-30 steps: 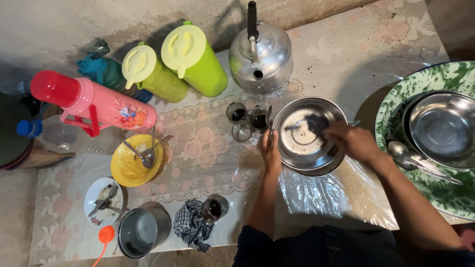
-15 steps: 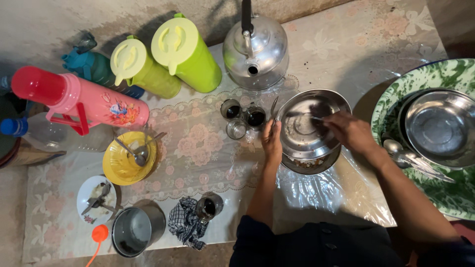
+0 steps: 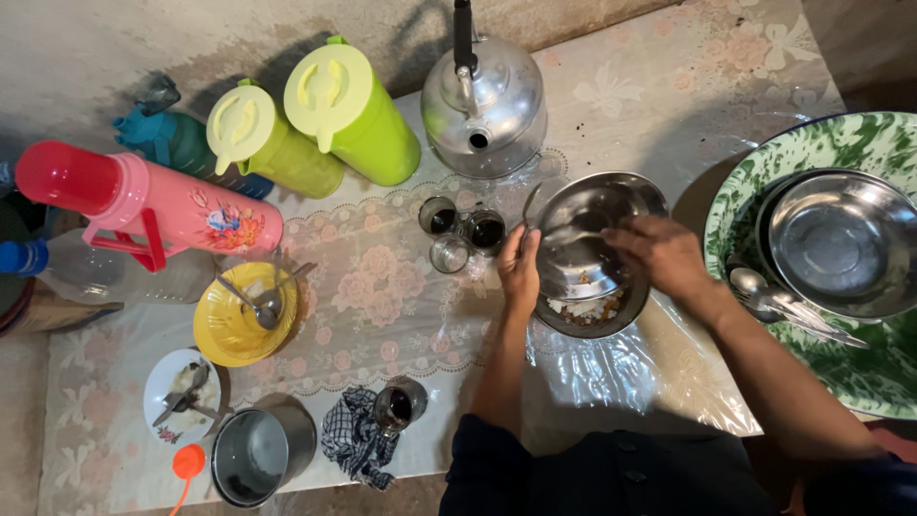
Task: The person uses a spoon to transfer portions of food from several bowls into a single bowl.
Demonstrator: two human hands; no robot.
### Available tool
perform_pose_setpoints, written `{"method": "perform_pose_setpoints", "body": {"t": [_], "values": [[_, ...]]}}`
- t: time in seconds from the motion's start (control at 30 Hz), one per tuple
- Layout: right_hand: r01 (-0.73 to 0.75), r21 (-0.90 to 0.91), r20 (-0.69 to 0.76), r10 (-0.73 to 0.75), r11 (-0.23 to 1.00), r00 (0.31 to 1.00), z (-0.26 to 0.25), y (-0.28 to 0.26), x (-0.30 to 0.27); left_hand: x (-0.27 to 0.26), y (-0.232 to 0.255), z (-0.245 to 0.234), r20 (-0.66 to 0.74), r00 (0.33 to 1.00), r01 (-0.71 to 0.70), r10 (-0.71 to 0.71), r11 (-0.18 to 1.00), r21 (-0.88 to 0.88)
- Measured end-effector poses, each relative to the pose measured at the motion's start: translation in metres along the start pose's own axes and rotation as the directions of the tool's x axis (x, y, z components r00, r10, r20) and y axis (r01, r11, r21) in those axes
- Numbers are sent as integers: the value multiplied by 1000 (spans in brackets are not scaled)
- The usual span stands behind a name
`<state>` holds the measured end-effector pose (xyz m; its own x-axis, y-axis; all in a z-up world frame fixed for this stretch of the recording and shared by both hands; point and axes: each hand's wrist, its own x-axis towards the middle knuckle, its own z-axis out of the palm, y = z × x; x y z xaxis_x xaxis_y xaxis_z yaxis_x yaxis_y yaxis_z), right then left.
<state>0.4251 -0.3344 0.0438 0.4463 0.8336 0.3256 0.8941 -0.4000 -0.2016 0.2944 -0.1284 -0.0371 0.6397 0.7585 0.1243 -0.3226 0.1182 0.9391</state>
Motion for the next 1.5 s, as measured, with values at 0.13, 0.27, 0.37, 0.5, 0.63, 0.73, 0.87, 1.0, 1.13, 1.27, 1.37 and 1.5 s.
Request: {"method": "perform_pose_setpoints", "body": {"t": [0.13, 0.27, 0.37, 0.5, 0.63, 0.73, 0.87, 1.0, 1.13, 1.27, 1.37, 1.5], "values": [[138, -145, 171, -113, 980, 979, -2, 1, 0, 3, 11, -1, -29, 998, -57, 58, 998, 36], [-44, 48, 108, 39, 998, 993, -17, 26, -16, 4, 14, -11, -54, 997, -58, 61, 997, 46], [-147, 86, 3, 147, 985, 989, -8, 38, -19, 5, 8, -13, -82, 996, -32, 35, 999, 41], [-82, 106, 157, 64, 991, 985, 9, 46, -31, 10, -2, -14, -189, 981, -25, 35, 998, 55], [-158, 200, 55, 149, 967, 987, 18, 55, -41, 9, -5, -23, -162, 987, -26, 17, 998, -53], [-97, 35, 11, 96, 995, 995, 17, 55, -41, 10, -5, -24, -158, 987, -34, 28, 999, -40], [-178, 287, 52, 170, 941, 984, 9, 47, -35, 8, -5, -24, -157, 987, -32, 30, 999, -9], [-400, 234, 47, 400, 886, 915, 7, 45, -35, 4, -6, -24, -128, 990, -52, 53, 999, 8], [-142, 309, 1, 149, 940, 989, 5, 42, -35, 5, -1, -21, -162, 984, -80, 79, 997, 3], [-292, 252, -103, 325, 923, 940, -9, 30, -34, 0, 5, -15, -130, 986, -102, 107, 994, 45], [-311, 134, -206, 333, 941, 920, -17, 17, -30, -3, 7, -7, -133, 981, -136, 142, 989, 60], [-357, 56, -127, 361, 933, 924, -28, 1, -30, -3, 17, -2, -155, 978, -124, 139, 987, 103]]}}
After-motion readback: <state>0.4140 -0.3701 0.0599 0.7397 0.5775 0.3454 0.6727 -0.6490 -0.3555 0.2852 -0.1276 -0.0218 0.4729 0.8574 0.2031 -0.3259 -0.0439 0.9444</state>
